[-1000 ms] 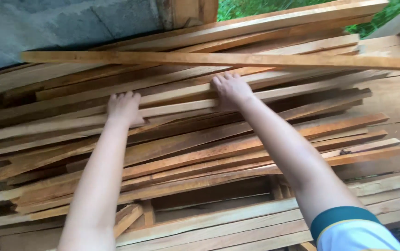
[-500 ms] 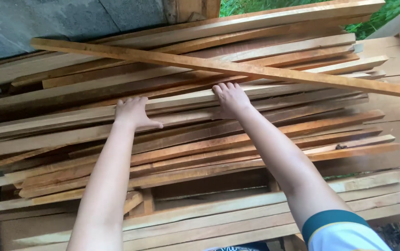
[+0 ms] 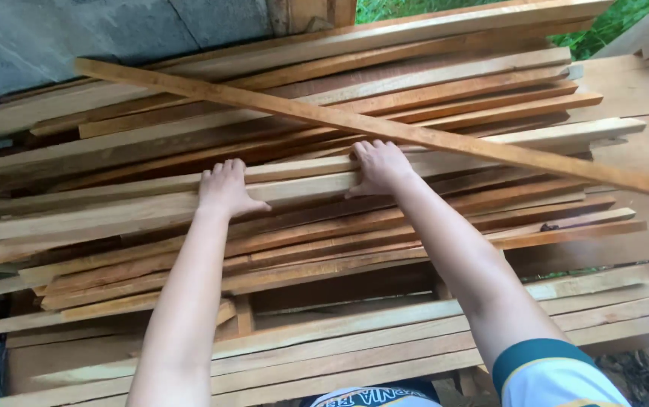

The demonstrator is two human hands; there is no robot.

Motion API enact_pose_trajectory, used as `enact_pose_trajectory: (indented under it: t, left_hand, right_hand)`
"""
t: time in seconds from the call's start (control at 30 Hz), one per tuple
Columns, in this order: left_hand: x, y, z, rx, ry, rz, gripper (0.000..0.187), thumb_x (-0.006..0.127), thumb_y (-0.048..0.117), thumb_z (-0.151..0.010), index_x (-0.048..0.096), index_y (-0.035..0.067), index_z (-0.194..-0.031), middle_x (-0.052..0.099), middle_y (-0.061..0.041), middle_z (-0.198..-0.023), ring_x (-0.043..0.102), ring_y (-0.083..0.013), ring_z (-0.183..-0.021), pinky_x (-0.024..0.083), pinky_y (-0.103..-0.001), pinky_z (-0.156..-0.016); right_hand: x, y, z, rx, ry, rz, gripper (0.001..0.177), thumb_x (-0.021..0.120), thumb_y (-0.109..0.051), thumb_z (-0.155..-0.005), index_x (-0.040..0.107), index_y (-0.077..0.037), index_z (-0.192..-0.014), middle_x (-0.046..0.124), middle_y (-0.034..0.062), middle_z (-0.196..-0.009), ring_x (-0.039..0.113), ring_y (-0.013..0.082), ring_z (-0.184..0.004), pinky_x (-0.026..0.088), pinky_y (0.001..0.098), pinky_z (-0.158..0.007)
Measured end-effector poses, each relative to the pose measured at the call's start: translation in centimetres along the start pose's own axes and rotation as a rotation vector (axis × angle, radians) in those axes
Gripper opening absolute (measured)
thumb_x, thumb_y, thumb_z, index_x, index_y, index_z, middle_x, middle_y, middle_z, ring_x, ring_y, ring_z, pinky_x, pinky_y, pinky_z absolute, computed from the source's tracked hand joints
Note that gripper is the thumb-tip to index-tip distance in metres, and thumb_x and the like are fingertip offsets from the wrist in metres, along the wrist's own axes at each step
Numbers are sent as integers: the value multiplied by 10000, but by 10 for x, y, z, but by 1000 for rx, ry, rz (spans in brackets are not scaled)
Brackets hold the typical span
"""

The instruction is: Organizing and sorting through a large stack of long wooden planks.

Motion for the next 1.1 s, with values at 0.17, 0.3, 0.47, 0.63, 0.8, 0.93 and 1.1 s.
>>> enact_pose_trajectory:
  t: [0.17, 0.3, 0.47, 0.63, 0.8, 0.93, 1.1]
  left_hand:
    - [-1, 10, 24, 54, 44, -55, 1082, 790, 816, -595, 536, 97, -1363, 560, -126, -1375, 507, -324, -1330, 401, -492, -1080]
    - [22, 9, 14, 40, 62, -77, 988, 752, 807, -619, 488, 79, -1232, 677, -202, -1274, 592, -353, -1296, 275, -516, -1201]
    - [34, 13, 36, 61, 45, -140, 1145, 749, 874, -559, 477, 119, -1375, 657, -146, -1358, 593, -329, -1280, 409, -481, -1064]
    - [56, 18, 58, 51, 106, -149, 895, 756, 703, -701, 578, 170, -1399, 650, -34, -1396, 559, -259, -1271, 410, -417, -1003]
    - [99, 16, 56, 16, 211, -236, 767, 748, 644, -607, 628, 210, -1228, 694, -12, -1190, 594, -275, -1125, 443, -448, -910]
    - [107, 24, 71, 21, 274, -195, 749, 752, 534, -620, 601, 216, -1281, 662, -7, -1250, 558, -276, -1156, 435, -446, -937]
    - [101, 32, 89, 13, 383, -183, 872, 797, 448, -646, 542, 233, -1452, 627, 1, -1360, 545, -276, -1289, 341, -481, -1088]
  right_hand:
    - [1, -14, 30, 3, 33, -66, 896, 782, -719, -661, 553, -146, -1310, 599, 74, -1282, 599, 300, -1231, 564, 455, -937]
    - [44, -1, 22, 40, -2, -154, 855, 739, -709, -703, 534, -128, -1296, 628, 103, -1284, 640, 328, -1218, 558, 484, -955]
    - [29, -18, 49, -6, 13, -147, 880, 752, -706, -688, 514, -175, -1348, 592, 83, -1317, 597, 312, -1269, 544, 466, -991]
    - [42, -22, 71, -50, 135, -102, 853, 807, -658, -611, 581, -176, -1278, 576, 48, -1244, 583, 274, -1219, 569, 405, -927]
    - [21, -40, 117, -133, 356, -203, 848, 769, -714, -626, 641, -147, -1243, 632, 73, -1112, 635, 283, -1126, 568, 397, -869]
    - [19, -36, 135, -137, 621, -181, 628, 762, -634, -797, 679, -169, -1211, 662, 46, -1179, 648, 261, -1109, 530, 376, -906]
    - [96, 29, 99, 230, 468, -242, 558, 713, -458, -849, 613, -186, -1326, 664, 45, -1067, 691, 293, -1013, 563, 445, -859]
Point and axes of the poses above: each hand's wrist, its own z-axis away from the middle knuckle, its own x-axis out of the palm, y = z × x, the point moved 2 cm from there along -z, towards the middle knuckle
